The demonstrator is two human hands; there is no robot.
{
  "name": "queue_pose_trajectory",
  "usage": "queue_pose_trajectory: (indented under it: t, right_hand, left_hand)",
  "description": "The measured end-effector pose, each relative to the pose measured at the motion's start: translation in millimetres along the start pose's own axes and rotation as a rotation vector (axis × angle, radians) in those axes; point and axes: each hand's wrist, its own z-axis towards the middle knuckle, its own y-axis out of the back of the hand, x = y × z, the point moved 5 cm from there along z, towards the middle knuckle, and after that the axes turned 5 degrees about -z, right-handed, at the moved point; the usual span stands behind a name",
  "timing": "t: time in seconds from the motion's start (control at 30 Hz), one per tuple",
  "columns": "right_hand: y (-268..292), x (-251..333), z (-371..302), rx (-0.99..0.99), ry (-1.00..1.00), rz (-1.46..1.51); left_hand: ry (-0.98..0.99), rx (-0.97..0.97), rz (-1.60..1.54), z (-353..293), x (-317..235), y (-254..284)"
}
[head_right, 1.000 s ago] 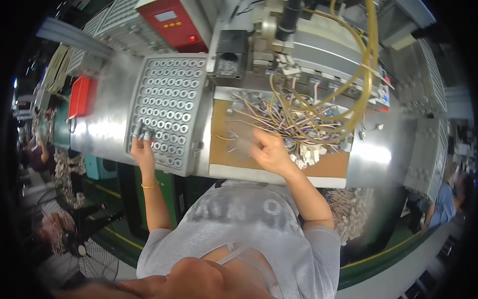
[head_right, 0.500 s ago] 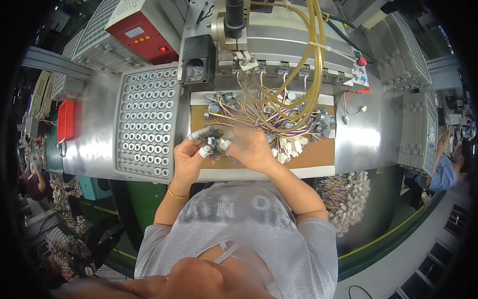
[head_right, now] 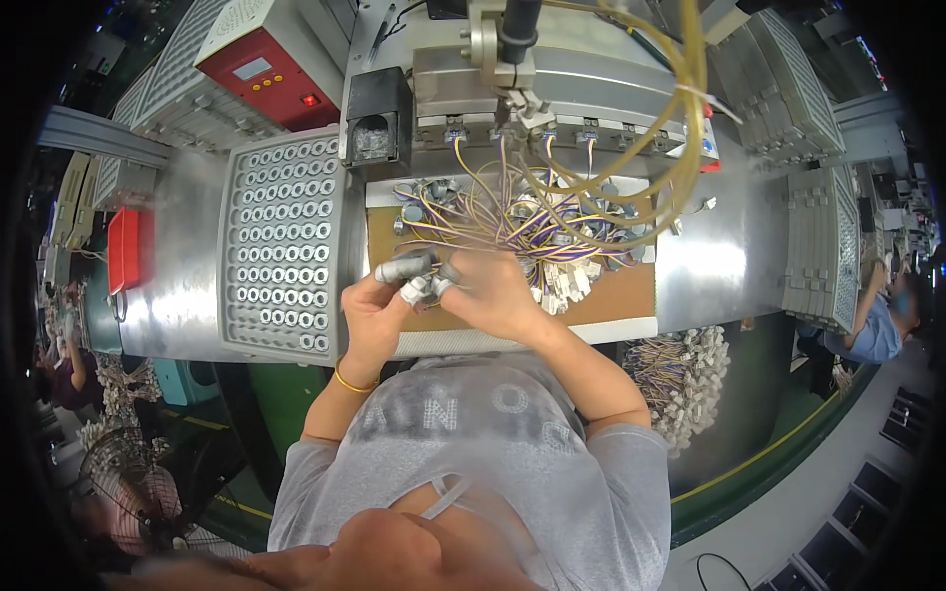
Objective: The person assembles wire harnesses by taking metal components and fitting them onto the wire connectors by hand.
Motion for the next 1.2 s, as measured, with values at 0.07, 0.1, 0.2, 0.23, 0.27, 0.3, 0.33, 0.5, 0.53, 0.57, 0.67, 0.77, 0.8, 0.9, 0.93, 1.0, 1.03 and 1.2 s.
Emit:
queue_pose_trajectory:
  t: [0.07,0.1,0.2,0.23,0.27,0.3,0.33,0.5,0.53,0.57,0.67,0.77,0.8,0.9,0.93,1.0,1.03,1.2]
  right_hand:
    - [3,-1,-1,-0.019,-0.012,0.003]
    - [5,0,-2,-0.013,0.000,0.010]
    - [13,6,-1,-0.010,0.024,0.005]
    - [14,8,-1,-0.010,0.036,-0.006]
    - [14,7,-1,-0.011,0.036,-0.006]
    - [15,7,-3,-0.031,0.067,-0.030]
    - [15,7,-4,-0.050,0.099,-0.054]
    - [17,6,-5,-0.043,0.130,-0.097]
    - [18,7,-4,-0.031,0.135,-0.114]
    - [18,9,-3,-0.033,0.135,-0.116]
    - [10,6,-3,0.075,0.002,-0.066]
    - [5,-5,-7,0.140,-0.292,0.196]
    - [8,0,-4,0.148,-0.300,0.193]
    - [9,-8,-6,0.086,-0.238,0.161]
    - [12,-9,-7,0.023,-0.171,0.135]
    - [16,-10,-7,0.084,-0.290,0.295]
    - [16,-13,-10,0.145,-0.409,0.460]
    - [51,-55,-27,-0.176,-0.470,0.292]
  left_hand:
    - [0.117,-0.038,-0.080,0,6,0]
    - [0.146,-0.022,-0.117,0,6,-2]
    - [0.155,0.011,-0.169,-1,4,-8]
    - [0.134,0.027,-0.185,-2,3,-10]
    - [0.135,0.028,-0.185,-2,4,-11]
    - [0.023,0.023,-0.073,-1,1,-11]
    - [-0.088,0.017,0.038,-2,-3,-12]
    - [-0.190,0.047,0.290,0,-13,-16]
    - [-0.201,0.036,0.303,1,-16,-18]
    - [-0.202,0.039,0.302,2,-14,-16]
    - [0.010,0.047,0.016,5,0,-10]
    - [0.146,0.009,-0.067,4,16,-5]
    - [0.144,0.012,-0.069,7,15,-7]
    - [0.201,-0.035,-0.335,20,12,-16]
    - [0.225,-0.008,-0.352,21,12,-19]
    - [0.280,0.072,-0.406,22,12,-28]
    - [0.278,0.076,-0.408,23,15,-32]
    - [-0.103,0.157,0.312,32,38,-37]
